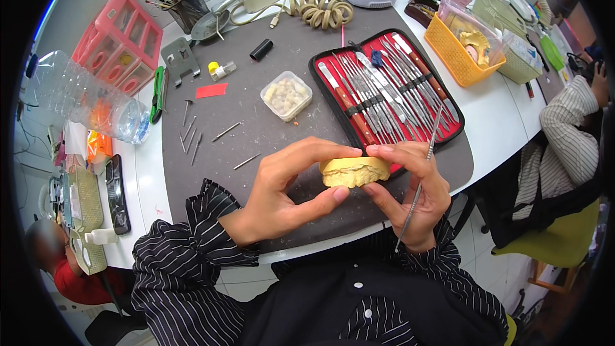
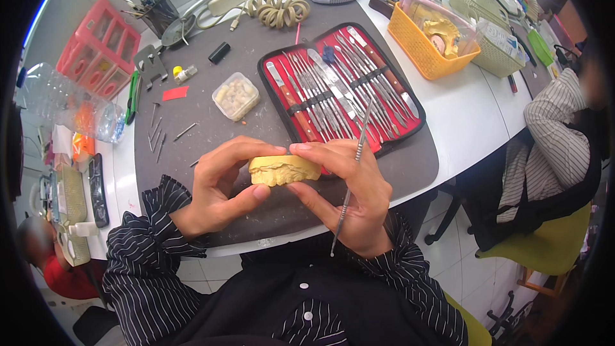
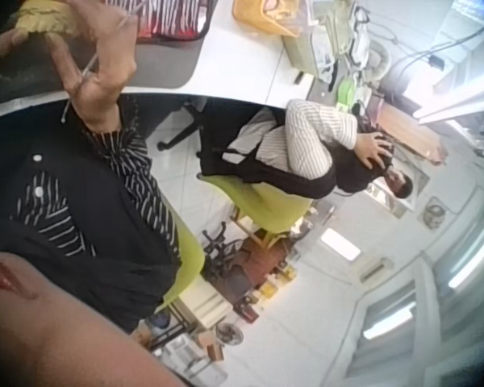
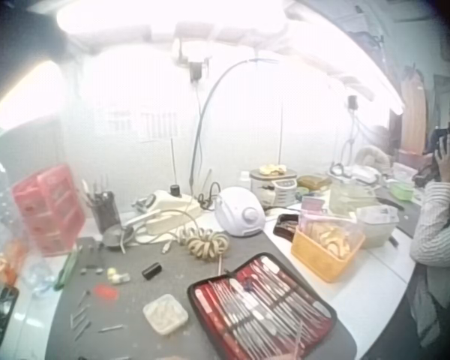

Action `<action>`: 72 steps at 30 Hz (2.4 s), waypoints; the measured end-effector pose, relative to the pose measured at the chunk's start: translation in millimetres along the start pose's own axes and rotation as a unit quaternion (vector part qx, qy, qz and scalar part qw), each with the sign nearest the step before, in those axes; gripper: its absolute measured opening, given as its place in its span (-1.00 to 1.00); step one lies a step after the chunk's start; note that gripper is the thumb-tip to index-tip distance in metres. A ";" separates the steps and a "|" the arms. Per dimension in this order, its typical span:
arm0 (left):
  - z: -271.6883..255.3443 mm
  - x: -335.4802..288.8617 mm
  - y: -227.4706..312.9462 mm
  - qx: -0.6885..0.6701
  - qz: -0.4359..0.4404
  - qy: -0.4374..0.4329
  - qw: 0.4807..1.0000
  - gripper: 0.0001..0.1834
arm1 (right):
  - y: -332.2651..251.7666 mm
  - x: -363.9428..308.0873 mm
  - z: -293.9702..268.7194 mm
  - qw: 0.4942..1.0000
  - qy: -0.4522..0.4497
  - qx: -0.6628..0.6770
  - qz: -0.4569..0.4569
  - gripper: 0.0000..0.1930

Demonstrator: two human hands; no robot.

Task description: The person holds a yellow dental model and uses a metal carving tool to shape and refine its surface. They rotate the model to access different areas and continue carving with precise hand movements.

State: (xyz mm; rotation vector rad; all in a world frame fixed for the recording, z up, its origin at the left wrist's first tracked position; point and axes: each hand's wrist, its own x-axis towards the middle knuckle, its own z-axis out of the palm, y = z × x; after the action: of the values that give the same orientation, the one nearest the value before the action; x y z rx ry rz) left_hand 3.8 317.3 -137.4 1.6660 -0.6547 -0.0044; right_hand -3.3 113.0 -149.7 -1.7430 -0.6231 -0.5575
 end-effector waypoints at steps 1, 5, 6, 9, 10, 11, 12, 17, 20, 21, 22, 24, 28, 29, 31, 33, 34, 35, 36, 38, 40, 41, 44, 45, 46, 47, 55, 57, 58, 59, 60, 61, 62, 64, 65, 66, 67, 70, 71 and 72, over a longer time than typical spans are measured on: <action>-0.7 0.4 0.3 0.001 0.003 -0.005 1.000 -0.57 | 0.3 -0.3 -0.2 1.000 0.001 0.002 -0.001 -0.53; 0.0 1.1 3.1 0.011 0.013 -0.010 1.000 -0.56 | 2.1 -0.9 -0.5 1.000 0.001 0.001 -0.006 -0.53; 0.1 0.5 1.9 0.008 0.006 -0.011 1.000 -0.56 | 2.1 -0.7 -0.7 1.000 0.000 0.000 -0.008 -0.53; -0.2 -1.6 -0.1 -0.008 -0.017 -0.013 1.000 -0.57 | 2.1 -0.1 -0.8 1.000 -0.003 0.004 -0.010 -0.53; -0.2 -2.2 0.3 -0.019 -0.027 -0.014 0.999 -0.58 | 2.9 -0.3 0.0 1.000 -0.003 0.010 -0.007 -0.53; 0.2 -2.3 0.4 -0.030 -0.037 -0.016 0.999 -0.58 | 3.3 -0.5 0.1 1.000 -0.003 0.015 -0.004 -0.53; 1.2 -2.7 0.4 -0.051 -0.049 -0.013 0.997 -0.59 | 3.3 -0.5 0.1 1.000 0.002 0.012 -0.003 -0.52; 2.9 -3.1 3.2 -0.174 -0.138 0.004 0.975 -0.58 | 11.8 -4.7 0.1 1.000 0.017 0.003 -0.022 -0.51; 1.7 -1.2 5.7 -0.228 -0.192 0.026 0.954 -0.59 | 5.4 -7.2 1.3 0.953 0.141 0.255 0.084 -0.25; 0.9 -0.4 4.5 -0.232 -0.190 0.027 0.954 -0.59 | 8.5 -9.3 -0.9 0.939 0.148 0.291 0.110 -0.19; -0.2 0.4 2.0 -0.236 -0.187 0.027 0.953 -0.59 | 15.0 -13.2 -4.8 0.923 0.155 0.326 0.135 -0.12; -1.0 1.0 0.3 -0.239 -0.184 0.033 0.953 -0.60 | 19.6 -14.7 -6.6 0.904 0.166 0.374 0.127 -0.20; -0.5 0.8 1.7 -0.211 -0.205 0.063 0.954 -0.60 | 11.2 -12.2 -4.3 0.919 0.160 0.332 0.141 -0.60; -0.8 1.3 3.5 -0.196 -0.216 0.072 0.954 -0.59 | 9.2 -11.6 -4.7 0.930 0.147 0.299 0.154 -0.68; 2.2 2.3 2.9 -0.187 -0.188 0.095 0.960 -0.60 | 5.4 -11.1 -6.3 0.949 0.120 0.231 0.178 -0.77; 3.7 2.5 1.4 -0.162 -0.162 0.107 0.968 -0.59 | 5.7 -12.4 -8.9 0.935 0.121 0.275 0.189 -0.72; 3.7 1.7 1.7 -0.142 -0.151 0.107 0.972 -0.59 | 9.4 -16.0 -8.9 0.942 0.115 0.263 0.175 -0.73; 3.8 1.6 2.1 -0.122 -0.139 0.107 0.977 -0.59 | 11.5 -17.4 -9.5 0.949 0.107 0.250 0.160 -0.75; 4.0 1.5 0.8 -0.106 -0.123 0.108 0.981 -0.59 | 11.5 -16.2 -7.5 0.954 0.105 0.249 0.129 -0.77; 4.1 0.8 -3.1 -0.074 -0.090 0.107 0.987 -0.59 | 10.5 -13.4 -0.8 0.962 0.100 0.244 0.065 -0.81; 3.9 1.1 -2.6 -0.054 -0.074 0.101 0.991 -0.59 | 8.9 -13.2 -2.4 0.979 0.068 0.188 0.036 -0.82; 3.6 0.4 -2.6 -0.042 -0.067 0.098 0.992 -0.60 | 8.4 -13.3 -2.3 0.985 0.051 0.162 0.021 -0.83; 4.7 0.7 -6.3 -0.023 -0.032 0.109 0.993 -0.60 | 6.1 -11.8 -1.8 0.991 0.020 0.135 0.015 -0.82; 4.0 0.5 -7.8 -0.003 -0.024 0.106 0.994 -0.60 | 5.6 -11.3 -1.8 0.992 0.010 0.122 0.014 -0.82; 2.6 -0.2 -9.2 0.018 -0.016 0.103 0.994 -0.59 | 5.8 -11.2 -1.3 0.990 0.009 0.137 0.022 -0.81; 2.0 -0.2 -10.3 0.038 -0.008 0.100 0.994 -0.59 | 6.3 -11.3 -0.8 0.988 0.009 0.151 0.030 -0.81; -4.2 5.7 -6.2 0.103 0.002 0.060 0.993 -0.62 | 6.4 -11.4 -5.6 0.979 -0.002 0.189 0.079 -0.82; -5.3 5.8 -4.8 0.111 0.001 0.050 0.993 -0.63 | 6.4 -12.0 -5.3 0.974 0.004 0.204 0.096 -0.83; -5.4 5.5 -4.8 0.109 -0.003 0.049 0.993 -0.64 | 6.7 -12.2 -5.2 0.974 0.004 0.205 0.095 -0.83; -5.3 5.6 -5.3 0.105 -0.006 0.048 0.993 -0.64 | 6.9 -12.6 -5.6 0.974 0.004 0.205 0.095 -0.84; -5.2 5.9 -5.7 0.106 -0.005 0.048 0.993 -0.64 | 7.1 -12.8 -6.0 0.974 0.005 0.205 0.094 -0.84; -5.3 6.3 -5.9 0.108 -0.004 0.048 0.993 -0.64 | 7.1 -12.7 -6.1 0.975 0.005 0.203 0.094 -0.84; -5.5 6.0 -5.8 0.110 -0.004 0.049 0.993 -0.64 | 7.2 -12.8 -5.4 0.975 0.006 0.203 0.094 -0.84; -5.8 5.9 -5.1 0.112 -0.006 0.047 0.993 -0.64 | 7.4 -12.9 -5.1 0.975 0.005 0.202 0.094 -0.83; -5.7 6.2 -5.0 0.112 -0.007 0.045 0.993 -0.64 | 6.9 -12.8 -5.8 0.975 0.004 0.201 0.094 -0.83; -5.7 6.3 -5.1 0.110 -0.008 0.044 0.993 -0.64 | 6.4 -12.6 -6.3 0.976 0.003 0.199 0.094 -0.83; -6.0 6.3 -5.1 0.108 -0.010 0.044 0.993 -0.64 | 6.0 -12.2 -6.4 0.975 0.004 0.200 0.095 -0.83; -6.4 6.5 -6.5 0.107 -0.010 0.041 0.993 -0.64 | 6.0 -11.9 -6.3 0.973 0.004 0.207 0.105 -0.84; -6.8 6.6 -6.8 0.108 -0.009 0.041 0.993 -0.64 | 6.1 -11.7 -6.7 0.971 0.002 0.213 0.112 -0.85; -7.3 6.6 -7.1 0.108 -0.010 0.038 0.993 -0.64 | 6.2 -11.6 -6.9 0.969 -0.001 0.218 0.119 -0.85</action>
State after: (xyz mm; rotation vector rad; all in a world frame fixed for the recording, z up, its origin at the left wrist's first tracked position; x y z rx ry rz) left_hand 14.8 321.6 -139.9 1.8709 -0.5983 0.1182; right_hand -8.1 103.6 -160.0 -1.3744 -0.4841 -0.2281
